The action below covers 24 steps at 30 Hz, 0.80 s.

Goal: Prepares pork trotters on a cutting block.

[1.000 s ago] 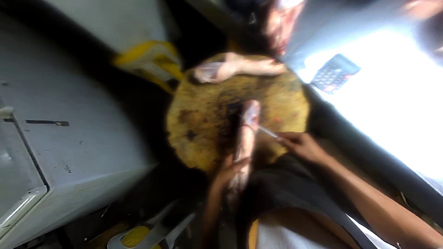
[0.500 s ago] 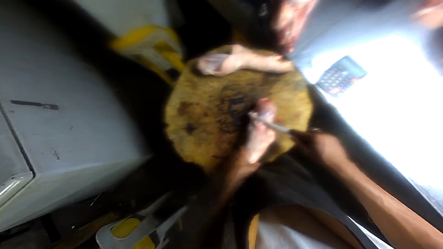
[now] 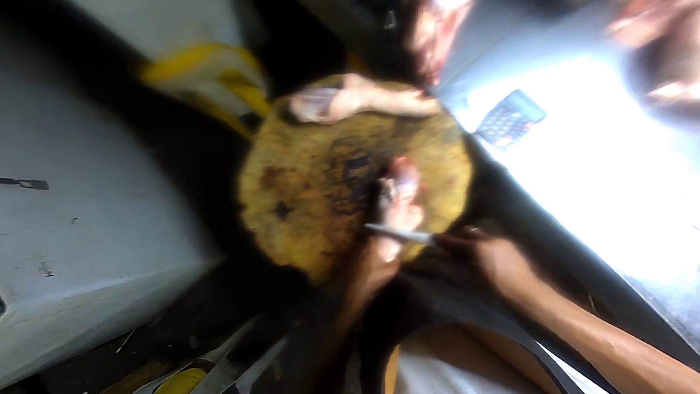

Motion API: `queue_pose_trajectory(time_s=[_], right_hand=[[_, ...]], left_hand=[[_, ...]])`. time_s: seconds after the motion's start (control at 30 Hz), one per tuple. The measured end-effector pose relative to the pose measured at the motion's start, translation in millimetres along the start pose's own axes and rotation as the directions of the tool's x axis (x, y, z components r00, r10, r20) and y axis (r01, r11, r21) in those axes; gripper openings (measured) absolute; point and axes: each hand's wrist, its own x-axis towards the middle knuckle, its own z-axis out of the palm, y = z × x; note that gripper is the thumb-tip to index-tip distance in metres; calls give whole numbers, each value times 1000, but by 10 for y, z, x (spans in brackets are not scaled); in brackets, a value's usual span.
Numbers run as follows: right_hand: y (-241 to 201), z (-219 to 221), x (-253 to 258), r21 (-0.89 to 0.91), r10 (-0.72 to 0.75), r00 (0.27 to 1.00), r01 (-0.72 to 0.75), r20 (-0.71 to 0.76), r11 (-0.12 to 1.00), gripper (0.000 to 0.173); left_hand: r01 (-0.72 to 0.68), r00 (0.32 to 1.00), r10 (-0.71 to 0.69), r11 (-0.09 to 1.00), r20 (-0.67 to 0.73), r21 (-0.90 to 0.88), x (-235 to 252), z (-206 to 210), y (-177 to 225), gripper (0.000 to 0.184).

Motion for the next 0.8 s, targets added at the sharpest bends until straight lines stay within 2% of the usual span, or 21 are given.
queue_pose_trajectory(time_s=[0.2, 0.33, 0.47, 0.6, 0.73, 0.8], right_hand=[[159, -122, 105, -65, 129, 991, -130, -20, 989, 37], [30, -144, -24, -24, 54, 996, -52, 66, 998, 41], [210, -147, 88, -46, 147, 989, -145, 33, 988, 40], [51, -213, -7, -1, 70, 986, -71, 149, 997, 41], [246, -163, 155, -20, 137, 988, -136, 76, 990, 39], [222, -192, 131, 10, 73, 993, -74, 92, 997, 41]], left_hand=[[4, 1000, -3, 1000, -9, 23, 37, 58, -80, 84], [10, 1000, -10, 1000, -3, 10, 33, 48, -90, 84], [17, 1000, -17, 1000, 5, 19, 27, 58, -84, 83], [18, 1000, -18, 1000, 2, 5, 35, 44, -103, 85], [-1, 1000, 1, 1000, -14, -20, 62, 82, -141, 85], [-10, 1000, 9, 999, -15, -39, 73, 73, -163, 85]])
